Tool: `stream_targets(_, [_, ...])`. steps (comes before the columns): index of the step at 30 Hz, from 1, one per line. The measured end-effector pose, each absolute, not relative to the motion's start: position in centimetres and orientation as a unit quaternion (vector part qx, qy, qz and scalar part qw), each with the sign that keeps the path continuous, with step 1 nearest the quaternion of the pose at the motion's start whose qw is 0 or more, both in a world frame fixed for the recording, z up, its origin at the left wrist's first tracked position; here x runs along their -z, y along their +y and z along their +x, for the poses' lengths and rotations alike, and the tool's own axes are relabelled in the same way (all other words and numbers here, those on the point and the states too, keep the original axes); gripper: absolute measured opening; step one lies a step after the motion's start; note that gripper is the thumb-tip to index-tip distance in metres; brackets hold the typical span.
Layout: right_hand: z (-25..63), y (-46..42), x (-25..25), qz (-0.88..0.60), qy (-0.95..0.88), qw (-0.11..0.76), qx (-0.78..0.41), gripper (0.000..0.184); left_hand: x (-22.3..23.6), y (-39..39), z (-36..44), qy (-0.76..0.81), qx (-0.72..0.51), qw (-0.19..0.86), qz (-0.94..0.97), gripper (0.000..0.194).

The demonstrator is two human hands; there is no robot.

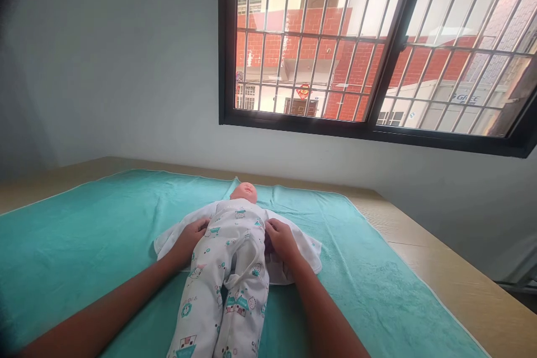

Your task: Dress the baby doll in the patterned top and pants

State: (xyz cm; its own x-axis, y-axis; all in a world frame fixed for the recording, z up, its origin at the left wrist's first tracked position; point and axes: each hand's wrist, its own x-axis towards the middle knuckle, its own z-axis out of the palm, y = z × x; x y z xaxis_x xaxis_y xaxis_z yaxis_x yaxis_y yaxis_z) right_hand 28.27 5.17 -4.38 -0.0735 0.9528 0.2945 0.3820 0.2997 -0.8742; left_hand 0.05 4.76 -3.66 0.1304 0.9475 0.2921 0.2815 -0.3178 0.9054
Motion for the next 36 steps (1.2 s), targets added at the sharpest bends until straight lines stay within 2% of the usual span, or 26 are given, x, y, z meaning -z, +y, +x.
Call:
stream_targets(3, [28.3, 5.5, 3.8, -0.500, -0.668, 0.493, -0.246, 0.025, 3.6, 5.0, -0.5, 0.458, -0.470, 0.302, 0.691, 0.027])
stream_targets(6, [28.4, 5.6, 3.3, -0.484, -0.683, 0.511, -0.195, 0.021, 3.3, 4.9, -0.8, 0.425, -0.471, 0.353, 0.687, 0.028])
stream_targets(10, [28.5, 5.6, 3.3, -0.495, -0.725, 0.468, -0.099, 0.020, 2.7, 4.9, -1.3, 0.397, -0.442, 0.417, 0.688, 0.030])
stream_targets(17, [29.2, 5.8, 2.6, -0.504, -0.742, 0.400, -0.186, 0.018, 2.1, 4.9, -1.8, 0.383, -0.408, 0.472, 0.681, 0.035])
stream_targets(20, [29.6, 6.0, 2.1, -0.501, -0.758, 0.369, -0.194, 0.016, 2.6, 5.0, -1.6, 0.411, -0.400, 0.481, 0.663, 0.030])
stream_targets(24, [29.4, 6.2, 2.3, -0.525, -0.760, 0.350, -0.154, 0.007, 3.4, 5.2, -1.0, 0.436, -0.423, 0.458, 0.649, 0.016])
stream_targets(26, [28.9, 6.3, 2.7, -0.542, -0.747, 0.361, -0.132, 0.004, 3.7, 5.3, -0.7, 0.444, -0.437, 0.429, 0.654, 0.016])
stream_targets(31, [27.9, 6.9, 3.9, -0.582, -0.705, 0.394, -0.092, 0.010, 3.9, 5.2, 0.0, 0.470, -0.483, 0.323, 0.665, 0.016])
stream_targets(36, [28.1, 7.3, 4.7, -0.604, -0.676, 0.415, -0.071, 0.006, 3.6, 4.6, 0.4, 0.472, -0.495, 0.312, 0.659, 0.020])
